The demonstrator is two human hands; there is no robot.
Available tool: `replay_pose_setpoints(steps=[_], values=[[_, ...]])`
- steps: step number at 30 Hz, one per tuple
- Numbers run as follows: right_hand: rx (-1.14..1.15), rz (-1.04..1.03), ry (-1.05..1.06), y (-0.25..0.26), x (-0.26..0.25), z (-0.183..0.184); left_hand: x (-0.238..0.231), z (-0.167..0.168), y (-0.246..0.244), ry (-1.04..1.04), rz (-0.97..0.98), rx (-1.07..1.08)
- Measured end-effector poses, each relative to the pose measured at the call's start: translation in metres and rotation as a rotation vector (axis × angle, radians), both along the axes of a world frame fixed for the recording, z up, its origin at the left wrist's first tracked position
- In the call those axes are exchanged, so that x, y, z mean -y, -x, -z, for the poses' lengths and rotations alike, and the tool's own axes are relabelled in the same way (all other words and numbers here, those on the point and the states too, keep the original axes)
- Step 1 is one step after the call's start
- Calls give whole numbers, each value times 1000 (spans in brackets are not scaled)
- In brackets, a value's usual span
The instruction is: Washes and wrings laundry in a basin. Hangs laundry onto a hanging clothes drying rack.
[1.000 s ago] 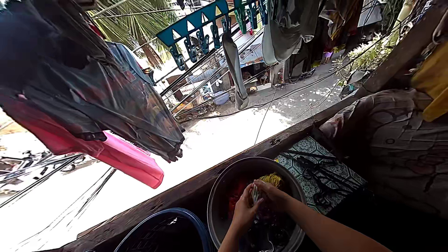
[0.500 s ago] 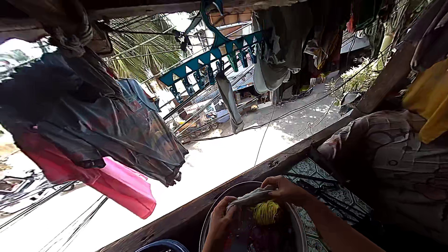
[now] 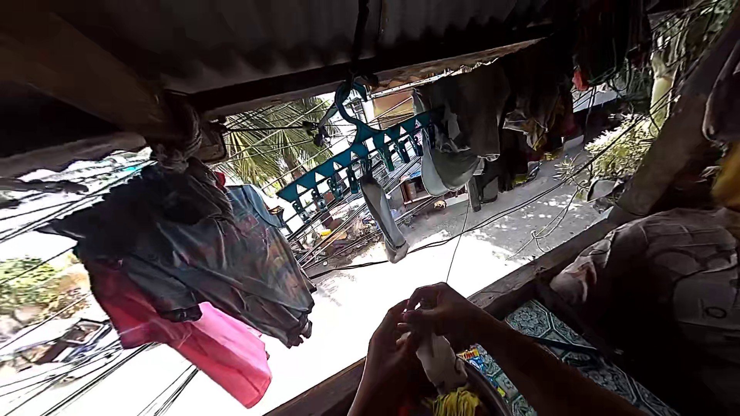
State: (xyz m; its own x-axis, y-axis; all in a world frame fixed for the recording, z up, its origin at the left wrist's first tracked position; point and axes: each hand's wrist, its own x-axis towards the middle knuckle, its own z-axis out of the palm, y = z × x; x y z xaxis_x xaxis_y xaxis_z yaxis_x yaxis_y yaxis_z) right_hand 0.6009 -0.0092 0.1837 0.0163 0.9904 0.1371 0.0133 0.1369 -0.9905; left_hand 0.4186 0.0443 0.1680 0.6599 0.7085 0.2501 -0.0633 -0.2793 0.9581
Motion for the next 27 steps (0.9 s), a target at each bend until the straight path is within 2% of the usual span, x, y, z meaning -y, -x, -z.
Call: replay_pose_setpoints(steps=[2, 5, 8, 10, 12, 15, 19, 22, 25, 27], values=[[-128, 11, 15, -1, -2, -22, -6, -18, -22, 6, -111, 70], [-316, -20, 17, -21, 2, -54, -22, -41, -42, -8, -166, 140], [-327, -34, -51, -37, 8, -71, -33, -61, -57, -84, -185, 169], [-244, 50, -84, -39, 10, -82, -38, -69, -70, -124, -217, 187], [-24, 189, -135, -40, 9, -92, -42, -75, -81, -157, -243, 186], [246, 283, -186, -56, -5, -103, -53, -85, -88, -280, -262, 47], [368, 370, -211, -76, -24, -111, -63, -97, -93, -446, -329, -70], [370, 445, -223, -85, -40, -115, -68, -100, -104, -301, -316, 66], [343, 482, -264, -94, -63, -116, -69, -109, -119, -40, -200, 163], [393, 473, -340, -97, -76, -118, -76, -115, -130, 51, -115, 172]])
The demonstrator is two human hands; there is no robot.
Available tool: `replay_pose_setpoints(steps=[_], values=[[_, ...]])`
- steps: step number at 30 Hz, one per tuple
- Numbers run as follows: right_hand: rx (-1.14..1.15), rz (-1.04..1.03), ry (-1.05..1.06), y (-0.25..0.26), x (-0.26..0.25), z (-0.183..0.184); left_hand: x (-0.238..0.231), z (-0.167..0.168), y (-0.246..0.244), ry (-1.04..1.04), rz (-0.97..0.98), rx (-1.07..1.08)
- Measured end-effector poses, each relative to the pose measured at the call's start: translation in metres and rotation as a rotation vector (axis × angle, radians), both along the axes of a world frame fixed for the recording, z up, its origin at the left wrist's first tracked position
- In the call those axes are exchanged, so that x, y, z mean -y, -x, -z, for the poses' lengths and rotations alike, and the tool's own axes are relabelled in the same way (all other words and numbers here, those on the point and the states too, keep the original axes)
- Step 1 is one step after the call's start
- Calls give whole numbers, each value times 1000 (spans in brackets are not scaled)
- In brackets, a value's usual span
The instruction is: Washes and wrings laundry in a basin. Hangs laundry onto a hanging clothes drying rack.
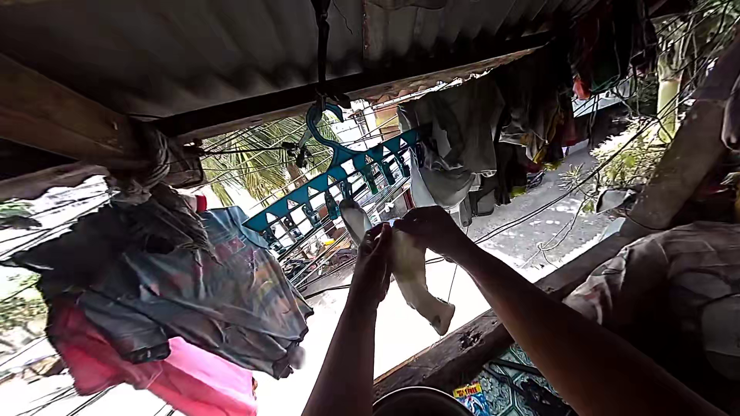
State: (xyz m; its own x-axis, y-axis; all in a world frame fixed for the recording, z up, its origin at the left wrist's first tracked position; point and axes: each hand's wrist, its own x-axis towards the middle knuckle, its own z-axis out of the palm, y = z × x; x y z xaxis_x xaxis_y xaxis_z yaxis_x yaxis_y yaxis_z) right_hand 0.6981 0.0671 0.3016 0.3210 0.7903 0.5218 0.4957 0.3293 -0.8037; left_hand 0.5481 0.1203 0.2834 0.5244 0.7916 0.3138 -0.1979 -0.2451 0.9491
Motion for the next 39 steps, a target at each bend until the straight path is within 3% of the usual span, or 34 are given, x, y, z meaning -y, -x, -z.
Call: replay_pose_setpoints(steps=[3, 6, 12, 16, 27, 39], values=[[103, 29, -56, -5, -20, -7, -18, -9, -22, 59, -90, 84], [114, 71, 39, -5, -36, -28, -30, -19, -35, 164, -222, 123], [-145, -53, 196, 2, -70, -70, -45, -36, -54, 360, -305, 149], [-303, -121, 148, 5, -85, -82, -53, -44, -62, 435, -326, 222], [-695, -146, 34, 19, -94, -70, -63, -44, -62, 495, -299, 281], [-611, -132, 67, 20, -85, -61, -52, -57, -47, 574, -178, 263]])
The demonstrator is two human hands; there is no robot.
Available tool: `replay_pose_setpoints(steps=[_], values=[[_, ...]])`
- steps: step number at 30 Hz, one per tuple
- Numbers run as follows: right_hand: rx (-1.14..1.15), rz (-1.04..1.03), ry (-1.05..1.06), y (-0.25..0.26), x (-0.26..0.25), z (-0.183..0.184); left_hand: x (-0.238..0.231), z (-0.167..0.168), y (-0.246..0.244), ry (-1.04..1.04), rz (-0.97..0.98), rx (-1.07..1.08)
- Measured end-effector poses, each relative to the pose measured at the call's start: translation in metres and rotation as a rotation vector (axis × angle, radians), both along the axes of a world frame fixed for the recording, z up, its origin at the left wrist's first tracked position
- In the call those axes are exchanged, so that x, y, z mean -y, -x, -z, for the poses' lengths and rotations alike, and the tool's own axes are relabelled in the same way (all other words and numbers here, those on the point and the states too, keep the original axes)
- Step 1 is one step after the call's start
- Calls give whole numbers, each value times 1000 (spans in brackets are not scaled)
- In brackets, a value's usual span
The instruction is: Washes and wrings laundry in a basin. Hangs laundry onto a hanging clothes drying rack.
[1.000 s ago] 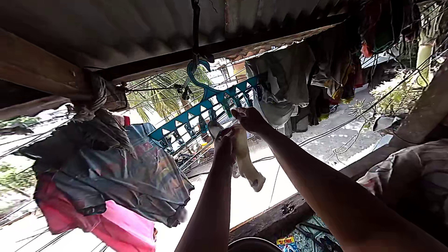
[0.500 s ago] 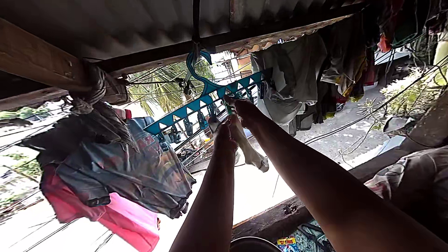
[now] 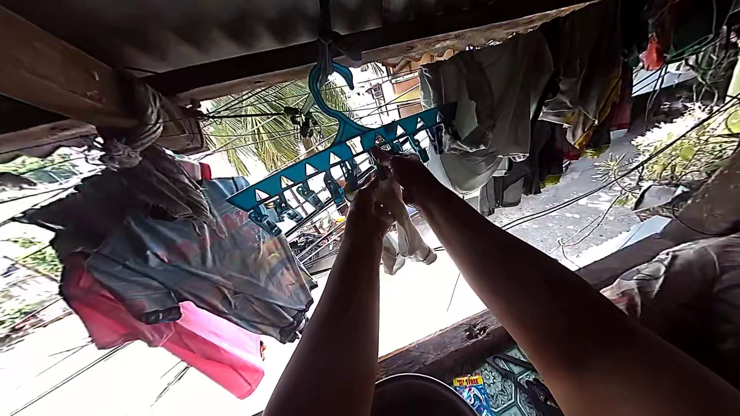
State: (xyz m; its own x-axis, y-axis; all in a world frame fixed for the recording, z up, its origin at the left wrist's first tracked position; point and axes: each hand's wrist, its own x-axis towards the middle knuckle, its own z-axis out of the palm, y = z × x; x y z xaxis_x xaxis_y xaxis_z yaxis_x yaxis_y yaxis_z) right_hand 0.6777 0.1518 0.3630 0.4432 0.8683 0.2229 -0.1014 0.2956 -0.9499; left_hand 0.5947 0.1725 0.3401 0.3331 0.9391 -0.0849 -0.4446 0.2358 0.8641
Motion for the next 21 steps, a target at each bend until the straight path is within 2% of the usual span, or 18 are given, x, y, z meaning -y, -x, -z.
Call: replay_pose_setpoints(steps=[3, 6, 10, 14, 16, 18, 21], values=[[93, -40, 96, -4, 9, 7, 4, 10, 14, -101, 14, -154], [248, -38, 132, -7, 28, 27, 8, 35, 38, -272, 71, -360], [291, -14, 67, -12, 63, 85, 26, 79, 101, -421, 181, -647], [336, -81, 158, 8, 104, 165, 49, 150, 177, -341, 231, -849], [390, -275, 280, 36, 125, 208, 64, 200, 219, -296, 369, -986], [538, -562, 419, 73, 146, 252, 88, 253, 260, -289, 553, -1149], [767, -926, 576, 141, 180, 328, 128, 329, 292, -180, 937, -1401]])
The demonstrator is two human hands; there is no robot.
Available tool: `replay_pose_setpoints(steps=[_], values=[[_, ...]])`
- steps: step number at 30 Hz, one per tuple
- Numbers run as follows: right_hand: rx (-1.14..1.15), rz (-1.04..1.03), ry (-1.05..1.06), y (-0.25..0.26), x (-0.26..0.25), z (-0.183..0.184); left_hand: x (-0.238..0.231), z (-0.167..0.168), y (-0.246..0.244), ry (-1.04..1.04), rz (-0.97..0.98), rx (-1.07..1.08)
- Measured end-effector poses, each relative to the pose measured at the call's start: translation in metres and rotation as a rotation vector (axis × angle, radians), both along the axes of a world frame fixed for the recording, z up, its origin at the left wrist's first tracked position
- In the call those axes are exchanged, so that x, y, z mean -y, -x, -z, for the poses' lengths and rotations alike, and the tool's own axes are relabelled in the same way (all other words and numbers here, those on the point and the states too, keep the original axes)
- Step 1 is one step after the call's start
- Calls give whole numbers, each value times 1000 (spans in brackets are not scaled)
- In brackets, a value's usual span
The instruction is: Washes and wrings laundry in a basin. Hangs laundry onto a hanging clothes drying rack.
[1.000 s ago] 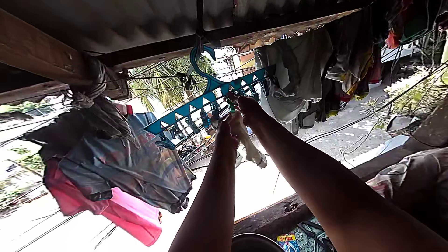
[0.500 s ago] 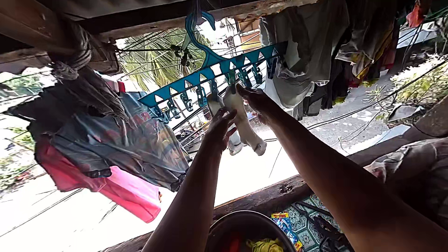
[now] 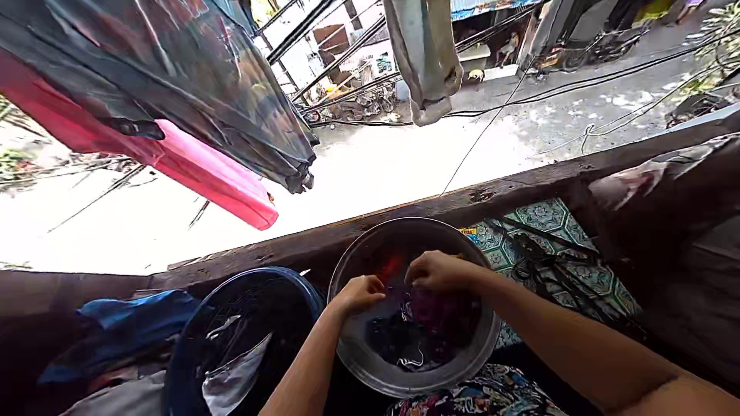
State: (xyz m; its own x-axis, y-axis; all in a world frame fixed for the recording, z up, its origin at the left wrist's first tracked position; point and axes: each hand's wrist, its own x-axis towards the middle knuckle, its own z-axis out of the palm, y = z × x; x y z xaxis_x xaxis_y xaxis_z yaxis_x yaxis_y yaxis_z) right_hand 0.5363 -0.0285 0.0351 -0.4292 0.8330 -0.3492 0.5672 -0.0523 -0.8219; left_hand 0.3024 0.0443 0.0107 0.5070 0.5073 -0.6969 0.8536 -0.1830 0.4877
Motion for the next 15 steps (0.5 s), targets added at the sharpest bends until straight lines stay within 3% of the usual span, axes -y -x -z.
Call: replay_pose_setpoints(steps=[3, 7, 12, 15], values=[[148, -233, 174, 57, 37, 71, 41, 47, 5, 130, 224, -261], [428, -296, 369, 98, 73, 102, 71, 78, 4, 79, 294, -430], [533, -258, 313, 101, 83, 110, 68, 81, 1, 51, 410, -325], [451, -214, 303, 88, 75, 106, 56, 64, 8, 87, 346, -152]])
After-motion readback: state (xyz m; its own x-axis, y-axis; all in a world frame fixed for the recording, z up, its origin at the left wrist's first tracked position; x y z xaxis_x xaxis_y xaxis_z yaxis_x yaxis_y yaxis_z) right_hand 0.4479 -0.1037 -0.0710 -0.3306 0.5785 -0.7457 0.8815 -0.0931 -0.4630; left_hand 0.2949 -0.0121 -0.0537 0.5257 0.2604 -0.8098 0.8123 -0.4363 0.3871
